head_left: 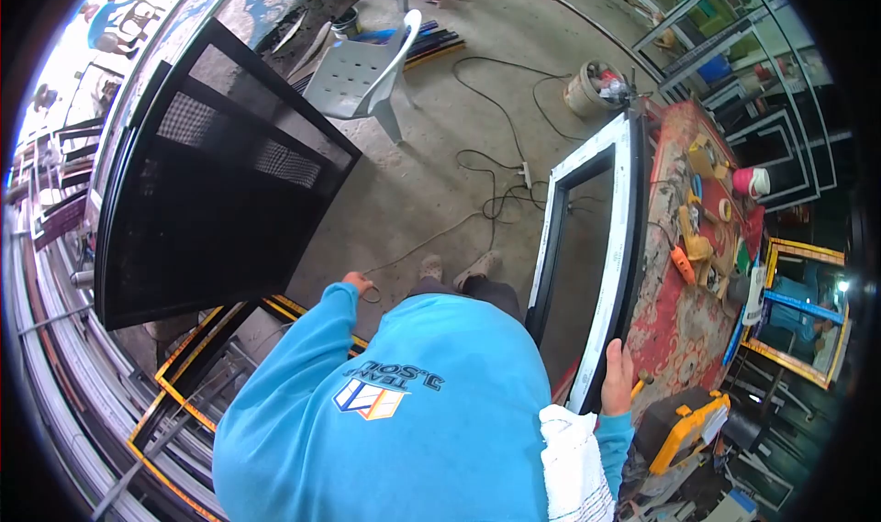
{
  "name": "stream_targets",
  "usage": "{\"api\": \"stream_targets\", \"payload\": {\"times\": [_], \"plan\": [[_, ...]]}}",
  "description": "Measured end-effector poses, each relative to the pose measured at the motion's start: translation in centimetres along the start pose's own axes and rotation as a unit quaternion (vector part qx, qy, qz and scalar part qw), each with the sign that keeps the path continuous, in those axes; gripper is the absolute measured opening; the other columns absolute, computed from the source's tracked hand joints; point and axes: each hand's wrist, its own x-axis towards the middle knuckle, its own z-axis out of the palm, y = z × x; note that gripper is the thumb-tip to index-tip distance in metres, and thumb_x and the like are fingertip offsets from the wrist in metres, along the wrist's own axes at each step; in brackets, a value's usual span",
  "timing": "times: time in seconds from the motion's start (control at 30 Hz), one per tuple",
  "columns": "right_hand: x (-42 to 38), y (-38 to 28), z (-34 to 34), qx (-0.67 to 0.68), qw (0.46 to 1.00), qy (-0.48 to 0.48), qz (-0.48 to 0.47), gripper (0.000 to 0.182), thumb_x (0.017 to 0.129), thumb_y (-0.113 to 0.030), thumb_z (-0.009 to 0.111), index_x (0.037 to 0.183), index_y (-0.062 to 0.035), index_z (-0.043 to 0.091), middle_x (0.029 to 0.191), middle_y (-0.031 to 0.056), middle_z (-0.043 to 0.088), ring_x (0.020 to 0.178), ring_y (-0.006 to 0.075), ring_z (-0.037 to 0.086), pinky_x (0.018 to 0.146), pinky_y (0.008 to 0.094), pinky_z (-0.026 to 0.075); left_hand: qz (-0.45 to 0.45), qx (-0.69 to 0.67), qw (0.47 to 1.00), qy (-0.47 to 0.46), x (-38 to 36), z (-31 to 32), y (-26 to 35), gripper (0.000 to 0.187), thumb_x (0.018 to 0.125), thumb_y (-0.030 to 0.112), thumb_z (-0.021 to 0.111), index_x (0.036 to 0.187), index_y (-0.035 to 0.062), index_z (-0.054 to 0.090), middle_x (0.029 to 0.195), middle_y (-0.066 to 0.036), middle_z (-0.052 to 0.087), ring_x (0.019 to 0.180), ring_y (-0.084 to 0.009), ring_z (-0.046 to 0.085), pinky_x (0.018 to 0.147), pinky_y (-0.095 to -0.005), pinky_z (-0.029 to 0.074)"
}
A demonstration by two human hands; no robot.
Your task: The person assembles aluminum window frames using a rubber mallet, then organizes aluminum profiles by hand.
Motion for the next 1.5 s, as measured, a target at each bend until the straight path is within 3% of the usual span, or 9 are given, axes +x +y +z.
{"api": "stream_targets", "payload": {"times": [0.07, 0.13, 0.27, 0.53, 0.67, 1.03, 1.2, 1.33, 1.5], "plan": [[2.6, 1.4, 0.9, -0.031, 0.999, 0.007, -0.001, 0.059, 0.099, -0.046, 0.044, 0.119, 0.0093, 0.055, 0.115, 0.0161, 0.060, 0.108, 0.0230, 0.053, 0.096, 0.0324, 0.038, -0.020, -0.006, 1.000, 0.010, -1.3, -1.1, -1.4, 0.032, 0.080, 0.032, 0.070, 0.099, 0.0065, 0.072, 0.102, -0.017, 0.069, 0.098, -0.0311, 0.065, 0.089, -0.0384, 0.050], [5.1, 0.8, 2.0, -0.044, 0.999, -0.006, 0.001, 0.060, 0.099, -0.049, 0.042, 0.107, 0.0075, 0.059, 0.101, 0.0130, 0.062, 0.096, 0.0214, 0.055, 0.088, 0.0332, 0.041, -0.006, -0.029, 0.999, 0.033, -0.8, -1.7, -2.6, 0.032, 0.084, 0.029, 0.067, 0.106, 0.0049, 0.069, 0.080, -0.011, 0.068, 0.062, -0.0202, 0.061, 0.057, -0.0376, 0.050], [11.4, 2.0, 4.0, 0.004, 0.999, -0.040, 0.020, 0.059, 0.098, -0.052, 0.043, 0.088, 0.0032, 0.060, 0.083, 0.0035, 0.057, 0.080, 0.0145, 0.048, 0.075, 0.0301, 0.041, -0.029, -0.082, 0.995, 0.042, -0.6, -3.0, 0.6, 0.032, 0.085, 0.028, 0.067, 0.107, 0.0048, 0.069, 0.082, -0.011, 0.068, 0.064, -0.0198, 0.061, 0.059, -0.0365, 0.050], [24.9, 2.6, 7.8, 0.003, 0.999, -0.032, -0.002, 0.061, 0.096, -0.052, 0.046, 0.084, 0.0064, 0.059, 0.080, 0.0106, 0.060, 0.076, 0.0162, 0.048, 0.072, 0.0323, 0.042, -0.070, -0.191, 0.979, 0.021, 2.1, -7.5, 19.0, 0.031, 0.082, 0.026, 0.068, 0.104, 0.0038, 0.069, 0.097, -0.015, 0.070, 0.085, -0.0225, 0.067, 0.079, -0.0343, 0.052], [31.4, 2.1, 7.4, 0.036, 0.998, -0.056, 0.017, 0.060, 0.096, -0.051, 0.047, 0.076, 0.0058, 0.055, 0.070, 0.0097, 0.053, 0.068, 0.0172, 0.043, 0.064, 0.0353, 0.039, 0.180, -0.169, 0.967, 0.055, 9.6, -9.8, 24.9, 0.032, 0.087, 0.026, 0.065, 0.111, 0.0037, 0.066, 0.094, -0.008, 0.068, 0.076, -0.0159, 0.063, 0.067, -0.0323, 0.052], [45.1, -6.7, 10.8, -0.026, 0.998, -0.012, 0.064, 0.064, 0.096, -0.054, 0.045, 0.088, 0.0077, 0.060, 0.077, 0.0129, 0.059, 0.072, 0.0195, 0.051, 0.067, 0.0354, 0.041, 0.259, -0.206, 0.939, 0.088, 17.3, -25.8, 48.0, 0.025, 0.084, 0.015, 0.063, 0.107, 0.0045, 0.066, 0.091, -0.011, 0.068, 0.083, -0.0200, 0.065, 0.076, -0.0339, 0.051], [53.4, -11.0, 13.6, -0.053, 0.995, 0.045, 0.076, 0.068, 0.096, -0.056, 0.040, 0.091, 0.0095, 0.060, 0.084, 0.0196, 0.063, 0.076, 0.0276, 0.055, 0.073, 0.0405, 0.043, 0.409, -0.039, 0.839, 0.356, 24.8, -36.8, 56.6, 0.019, 0.078, 0.014, 0.066, 0.095, 0.0088, 0.067, 0.105, -0.010, 0.062, 0.103, -0.0319, 0.056, 0.086, -0.0401, 0.047], [57.9, -16.4, 14.0, -0.067, 0.988, 0.034, 0.133, 0.074, 0.096, -0.057, 0.038, 0.102, 0.0121, 0.061, 0.094, 0.0221, 0.065, 0.087, 0.0293, 0.060, 0.081, 0.0394, 0.045, 0.225, 0.122, 0.935, 0.245, 29.6, -42.5, 57.9, 0.024, 0.077, 0.021, 0.067, 0.100, 0.0118, 0.067, 0.119, -0.010, 0.058, 0.106, -0.0350, 0.055, 0.093, -0.0441, 0.045], [62.8, -20.7, 14.2, -0.047, 0.989, 0.040, 0.137, 0.072, 0.097, -0.055, 0.038, 0.101, 0.0124, 0.062, 0.095, 0.0240, 0.066, 0.087, 0.0325, 0.061, 0.082, 0.0404, 0.045, 0.160, 0.213, 0.955, 0.129, 30.2, -45.5, 59.1, 0.026, 0.080, 0.029, 0.064, 0.102, 0.0170, 0.069, 0.115, -0.008, 0.062, 0.109, -0.0356, 0.055, 0.093, -0.0437, 0.047]]}}
